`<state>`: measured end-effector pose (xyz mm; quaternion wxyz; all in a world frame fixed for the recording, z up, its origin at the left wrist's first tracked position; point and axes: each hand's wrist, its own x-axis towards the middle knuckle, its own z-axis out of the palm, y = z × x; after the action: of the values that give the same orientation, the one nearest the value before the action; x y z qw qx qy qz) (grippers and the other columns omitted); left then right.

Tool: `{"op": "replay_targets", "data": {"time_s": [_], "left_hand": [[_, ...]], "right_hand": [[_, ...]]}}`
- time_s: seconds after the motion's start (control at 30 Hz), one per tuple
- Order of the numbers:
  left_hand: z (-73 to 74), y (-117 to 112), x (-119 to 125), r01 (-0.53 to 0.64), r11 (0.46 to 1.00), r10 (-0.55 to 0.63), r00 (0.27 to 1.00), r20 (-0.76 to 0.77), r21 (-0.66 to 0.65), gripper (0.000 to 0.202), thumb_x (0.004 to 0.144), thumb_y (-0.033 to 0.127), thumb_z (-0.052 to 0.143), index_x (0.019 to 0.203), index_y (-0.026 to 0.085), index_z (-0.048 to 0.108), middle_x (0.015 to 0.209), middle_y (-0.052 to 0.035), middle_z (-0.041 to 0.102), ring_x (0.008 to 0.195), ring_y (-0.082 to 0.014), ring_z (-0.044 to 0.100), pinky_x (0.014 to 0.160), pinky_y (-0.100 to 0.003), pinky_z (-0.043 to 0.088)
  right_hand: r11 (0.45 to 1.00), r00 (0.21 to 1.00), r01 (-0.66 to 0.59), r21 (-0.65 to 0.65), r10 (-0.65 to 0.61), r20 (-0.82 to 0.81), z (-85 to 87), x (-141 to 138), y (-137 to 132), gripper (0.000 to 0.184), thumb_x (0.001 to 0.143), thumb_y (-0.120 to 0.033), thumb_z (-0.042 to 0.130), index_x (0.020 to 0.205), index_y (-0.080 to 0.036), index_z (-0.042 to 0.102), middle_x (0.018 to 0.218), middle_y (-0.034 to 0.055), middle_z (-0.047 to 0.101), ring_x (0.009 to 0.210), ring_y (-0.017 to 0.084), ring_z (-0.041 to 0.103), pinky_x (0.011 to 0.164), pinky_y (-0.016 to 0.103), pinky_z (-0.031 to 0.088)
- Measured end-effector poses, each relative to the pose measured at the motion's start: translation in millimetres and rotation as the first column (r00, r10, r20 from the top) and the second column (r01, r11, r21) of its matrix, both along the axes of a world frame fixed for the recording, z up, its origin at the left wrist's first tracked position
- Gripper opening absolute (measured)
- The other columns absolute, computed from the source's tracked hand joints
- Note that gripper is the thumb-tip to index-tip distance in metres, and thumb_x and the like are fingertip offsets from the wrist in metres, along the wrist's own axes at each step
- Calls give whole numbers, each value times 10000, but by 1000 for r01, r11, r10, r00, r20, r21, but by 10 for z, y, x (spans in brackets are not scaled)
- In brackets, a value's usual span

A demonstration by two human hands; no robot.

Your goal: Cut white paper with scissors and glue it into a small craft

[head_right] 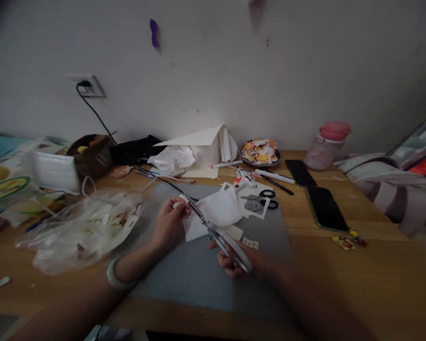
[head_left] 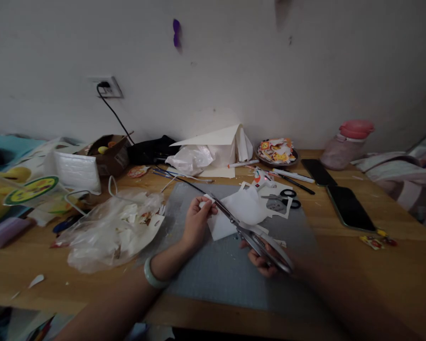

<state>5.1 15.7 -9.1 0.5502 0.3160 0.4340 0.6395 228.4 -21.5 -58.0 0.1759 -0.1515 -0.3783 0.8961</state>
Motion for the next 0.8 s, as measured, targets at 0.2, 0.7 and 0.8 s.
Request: {"op": "replay_targets", "data": {"time_s": [0.2,0.7,0.8], "left_hand": [[6,3,2,19,1000,-19,1000,-15,4,294,622,318,693,748,167,474,599,56,588,524,-72,520,577,-202,397],[-103,-6,-19,87,996,-84,991,-106,23,238,691,324,655,774,177,486,601,56,599,537,-82,531,591,-206,401],[-65,-14,-10,89,996,-88,991,-102,11,247,676,323,658,768,175,482,607,50,607,537,-81,532,599,-209,403]], "right_hand": [[1000,999,4,18,-4,32,63,-7,2,603,689,-585,653,1144,-216,510,663,-74,396,394,-10,284,334,130,176],[991,977,61,123,-85,197,307,-63,-43,435,724,-397,665,1071,-193,499,575,-94,417,354,8,281,336,145,168],[986,967,89,138,-119,227,378,-91,-65,464,719,-434,663,1072,-185,495,569,-96,403,355,8,278,343,151,163]]}}
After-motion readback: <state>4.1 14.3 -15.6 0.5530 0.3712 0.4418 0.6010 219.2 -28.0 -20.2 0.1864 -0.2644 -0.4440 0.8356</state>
